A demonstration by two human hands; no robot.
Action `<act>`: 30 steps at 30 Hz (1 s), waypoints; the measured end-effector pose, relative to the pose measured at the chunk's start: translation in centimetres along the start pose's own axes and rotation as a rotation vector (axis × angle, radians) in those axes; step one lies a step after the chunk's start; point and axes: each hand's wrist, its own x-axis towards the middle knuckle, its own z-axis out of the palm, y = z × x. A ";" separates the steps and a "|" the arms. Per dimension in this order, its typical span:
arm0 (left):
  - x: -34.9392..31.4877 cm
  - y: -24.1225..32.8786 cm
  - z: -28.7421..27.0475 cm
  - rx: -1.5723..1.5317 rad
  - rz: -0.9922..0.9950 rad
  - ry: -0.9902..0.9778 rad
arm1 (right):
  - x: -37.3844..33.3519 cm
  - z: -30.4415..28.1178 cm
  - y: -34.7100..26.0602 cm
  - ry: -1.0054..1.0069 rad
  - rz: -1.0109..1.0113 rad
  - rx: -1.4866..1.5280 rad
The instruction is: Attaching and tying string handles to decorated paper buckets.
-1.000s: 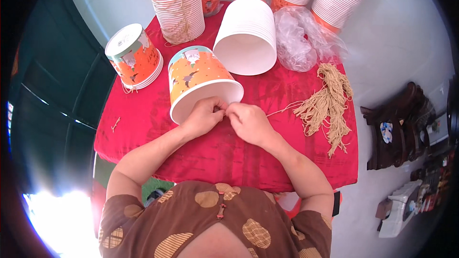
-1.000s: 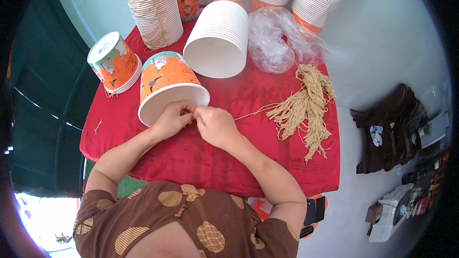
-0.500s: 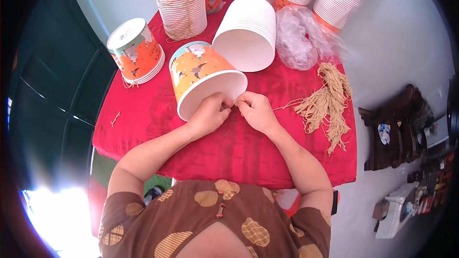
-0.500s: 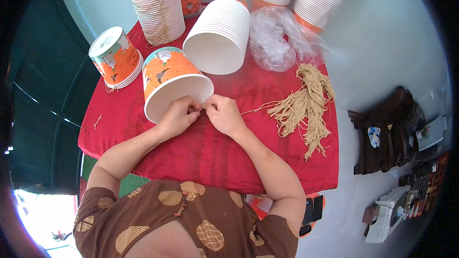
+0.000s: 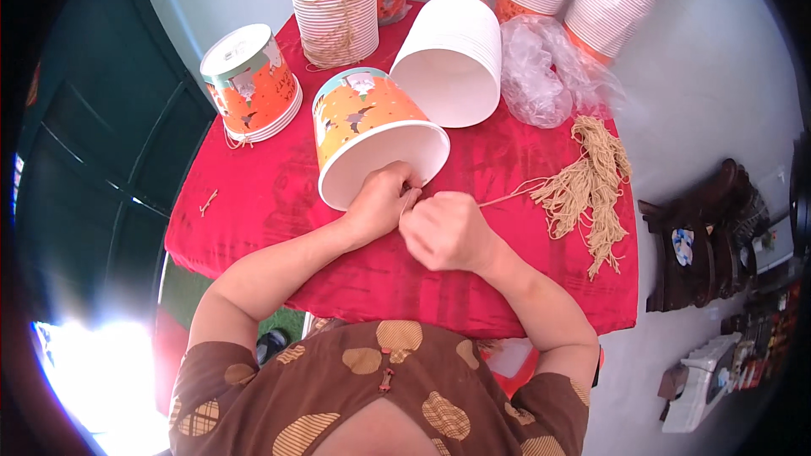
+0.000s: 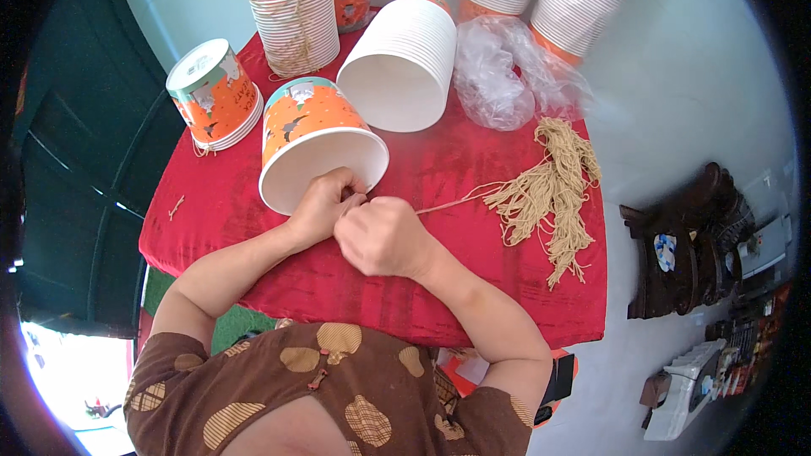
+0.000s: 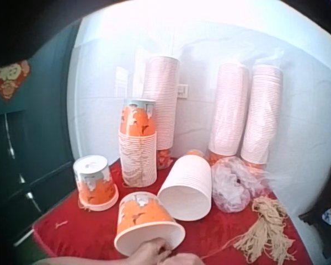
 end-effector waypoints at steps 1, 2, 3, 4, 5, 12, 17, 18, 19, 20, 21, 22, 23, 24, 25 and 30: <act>-0.1 0.0 -0.1 0.000 0.001 0.002 | 0.1 -0.3 -0.5 -0.046 -0.098 -0.044; -0.1 0.2 -0.1 0.015 -0.003 0.004 | 0.1 0.3 -0.9 0.051 -0.129 -0.051; -0.1 0.3 -0.1 0.029 -0.008 0.007 | 0.1 0.3 -0.7 0.051 -0.129 -0.054; -0.1 0.3 0.0 0.029 -0.005 0.005 | 0.4 0.3 -0.2 0.138 -0.077 -0.097; -0.1 0.1 0.0 0.036 0.034 0.020 | 0.4 0.4 0.1 0.224 -0.025 -0.140; -0.2 0.4 0.0 0.075 0.108 0.040 | -1.6 1.8 2.9 0.159 0.483 -0.218; -0.1 0.8 -0.1 0.129 0.138 0.029 | -2.2 2.0 4.3 0.181 0.466 -0.077; -0.1 0.8 -0.1 0.149 0.155 0.033 | -2.3 2.1 4.5 0.179 0.487 -0.025; -0.1 0.8 -0.1 0.169 0.172 0.037 | -2.3 2.1 4.5 0.181 0.489 -0.025; -0.1 0.9 0.0 0.169 0.172 0.035 | -2.3 2.0 4.5 0.185 0.490 -0.005; -0.1 0.8 0.0 0.181 0.183 0.028 | -2.3 2.0 4.5 0.188 0.491 0.015; -0.1 0.8 0.0 0.192 0.193 0.022 | -2.4 2.1 4.6 0.189 0.493 0.014; -0.1 0.7 0.0 0.193 0.193 0.021 | -2.5 2.2 4.7 0.192 0.481 0.036; -0.2 0.5 0.0 0.229 0.198 0.032 | -2.5 2.3 4.8 0.195 0.470 0.059; -0.3 0.3 0.0 0.265 0.202 0.044 | -2.5 2.3 4.8 0.195 0.470 0.059; -0.4 0.9 -0.4 0.198 0.118 0.021 | -2.4 2.0 4.4 0.179 0.473 0.091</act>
